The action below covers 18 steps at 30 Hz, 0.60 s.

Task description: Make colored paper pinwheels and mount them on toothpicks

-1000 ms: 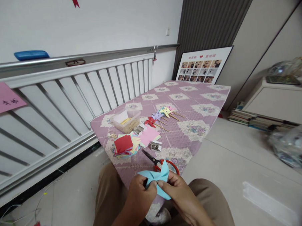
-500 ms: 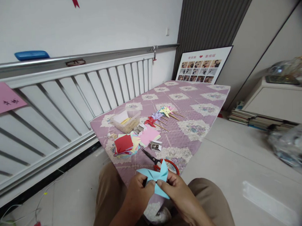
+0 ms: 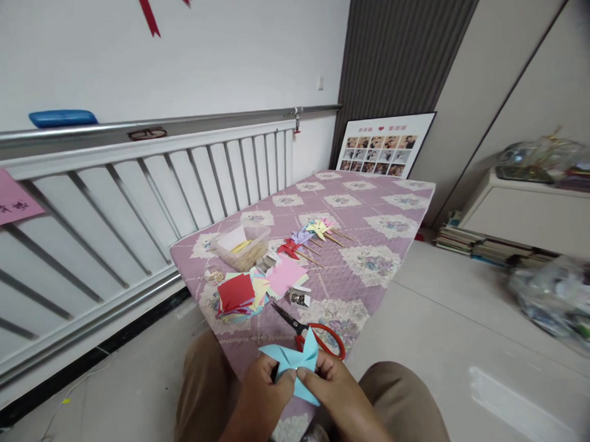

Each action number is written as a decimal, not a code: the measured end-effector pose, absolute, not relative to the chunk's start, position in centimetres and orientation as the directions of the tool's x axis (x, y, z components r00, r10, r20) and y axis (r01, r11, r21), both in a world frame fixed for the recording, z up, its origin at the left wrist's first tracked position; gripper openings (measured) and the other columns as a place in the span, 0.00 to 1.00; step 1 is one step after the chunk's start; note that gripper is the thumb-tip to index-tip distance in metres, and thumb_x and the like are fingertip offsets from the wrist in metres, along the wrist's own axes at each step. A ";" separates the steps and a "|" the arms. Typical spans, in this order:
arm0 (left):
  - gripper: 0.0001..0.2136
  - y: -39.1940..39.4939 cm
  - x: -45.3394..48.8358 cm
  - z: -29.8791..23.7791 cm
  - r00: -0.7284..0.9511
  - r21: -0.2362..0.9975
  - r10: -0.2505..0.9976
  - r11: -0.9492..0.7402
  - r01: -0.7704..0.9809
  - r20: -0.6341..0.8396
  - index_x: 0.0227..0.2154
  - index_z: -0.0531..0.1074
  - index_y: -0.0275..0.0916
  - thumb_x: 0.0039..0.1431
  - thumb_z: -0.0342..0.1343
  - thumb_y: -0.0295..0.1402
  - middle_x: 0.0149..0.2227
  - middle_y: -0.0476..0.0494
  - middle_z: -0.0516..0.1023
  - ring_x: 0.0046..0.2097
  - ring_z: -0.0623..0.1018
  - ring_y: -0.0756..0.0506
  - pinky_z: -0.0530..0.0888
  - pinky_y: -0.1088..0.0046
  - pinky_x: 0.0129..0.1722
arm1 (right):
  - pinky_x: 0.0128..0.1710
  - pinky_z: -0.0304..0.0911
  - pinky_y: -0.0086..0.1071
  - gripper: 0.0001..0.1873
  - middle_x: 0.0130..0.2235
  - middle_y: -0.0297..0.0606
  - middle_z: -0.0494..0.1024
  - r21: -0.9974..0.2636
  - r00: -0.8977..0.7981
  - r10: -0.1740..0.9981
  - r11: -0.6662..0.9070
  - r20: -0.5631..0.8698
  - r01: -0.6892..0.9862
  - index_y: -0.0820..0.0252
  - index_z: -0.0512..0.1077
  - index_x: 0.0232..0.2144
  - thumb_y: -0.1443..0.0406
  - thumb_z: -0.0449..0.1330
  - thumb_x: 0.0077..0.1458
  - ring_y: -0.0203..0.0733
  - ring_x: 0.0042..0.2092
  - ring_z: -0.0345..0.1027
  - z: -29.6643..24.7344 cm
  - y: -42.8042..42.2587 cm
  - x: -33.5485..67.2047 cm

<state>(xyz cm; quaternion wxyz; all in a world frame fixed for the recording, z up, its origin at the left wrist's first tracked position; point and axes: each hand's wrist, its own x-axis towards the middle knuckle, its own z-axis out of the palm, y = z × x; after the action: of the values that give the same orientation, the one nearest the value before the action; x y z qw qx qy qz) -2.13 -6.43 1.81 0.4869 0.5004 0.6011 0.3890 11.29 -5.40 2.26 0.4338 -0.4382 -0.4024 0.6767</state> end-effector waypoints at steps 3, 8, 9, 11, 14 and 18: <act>0.07 -6.4 -2.5 1.2 -0.011 0.957 0.973 0.228 0.179 -0.229 0.27 0.72 0.34 0.47 0.52 0.31 0.25 0.50 0.73 0.28 0.69 0.50 0.66 0.75 0.29 | 0.28 0.54 0.27 0.12 0.23 0.28 0.73 -0.923 -0.253 0.931 -0.319 -0.263 -0.216 0.61 0.75 0.24 0.58 0.68 0.41 0.33 0.24 0.58 1.3 -5.5 11.0; 0.08 -6.4 -3.0 -0.5 -0.039 0.948 0.962 0.274 0.162 -0.271 0.26 0.71 0.34 0.46 0.52 0.34 0.22 0.52 0.69 0.27 0.66 0.50 0.65 0.75 0.28 | 0.26 0.52 0.27 0.14 0.23 0.28 0.71 -0.927 -0.257 0.932 -0.312 -0.257 -0.206 0.63 0.73 0.26 0.57 0.66 0.43 0.32 0.23 0.57 -0.3 -5.6 10.5; 0.09 -6.4 -3.1 -0.8 -0.038 0.946 0.959 0.284 0.156 -0.281 0.26 0.71 0.33 0.47 0.52 0.34 0.22 0.51 0.69 0.26 0.66 0.50 0.64 0.74 0.28 | 0.26 0.52 0.27 0.14 0.22 0.28 0.71 -0.931 -0.251 0.934 -0.306 -0.253 -0.201 0.63 0.73 0.25 0.57 0.66 0.43 0.32 0.23 0.57 -0.6 -5.6 10.5; 0.09 -6.3 -3.0 -1.1 -0.039 0.944 0.955 0.297 0.144 -0.294 0.27 0.71 0.33 0.47 0.52 0.34 0.23 0.51 0.69 0.27 0.65 0.50 0.64 0.74 0.28 | 0.27 0.53 0.27 0.13 0.22 0.28 0.71 -0.935 -0.235 0.940 -0.296 -0.248 -0.195 0.62 0.72 0.24 0.58 0.66 0.43 0.32 0.24 0.58 -1.0 -5.5 10.4; 0.08 -6.3 -2.8 -1.0 -0.059 0.944 0.951 0.308 0.120 -0.303 0.28 0.71 0.33 0.47 0.52 0.33 0.23 0.50 0.69 0.27 0.65 0.50 0.63 0.74 0.27 | 0.27 0.55 0.27 0.09 0.23 0.29 0.72 -0.934 -0.247 0.937 -0.297 -0.246 -0.197 0.62 0.73 0.25 0.61 0.64 0.45 0.33 0.24 0.59 -1.3 -5.3 10.4; 0.07 -6.4 -2.5 -0.7 -0.035 0.955 0.956 0.292 0.054 -0.290 0.29 0.71 0.35 0.48 0.52 0.32 0.25 0.50 0.70 0.27 0.65 0.51 0.63 0.75 0.28 | 0.28 0.56 0.28 0.07 0.22 0.29 0.74 -0.940 -0.245 0.941 -0.283 -0.233 -0.191 0.61 0.72 0.23 0.62 0.64 0.45 0.34 0.25 0.62 -1.0 -5.2 10.4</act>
<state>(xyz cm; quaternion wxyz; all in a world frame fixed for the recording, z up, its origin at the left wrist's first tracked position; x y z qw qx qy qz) -2.53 -6.42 -0.69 0.5465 0.4287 0.5891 0.4129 10.44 -5.25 -0.99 0.4246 -0.4440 -0.4225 0.6664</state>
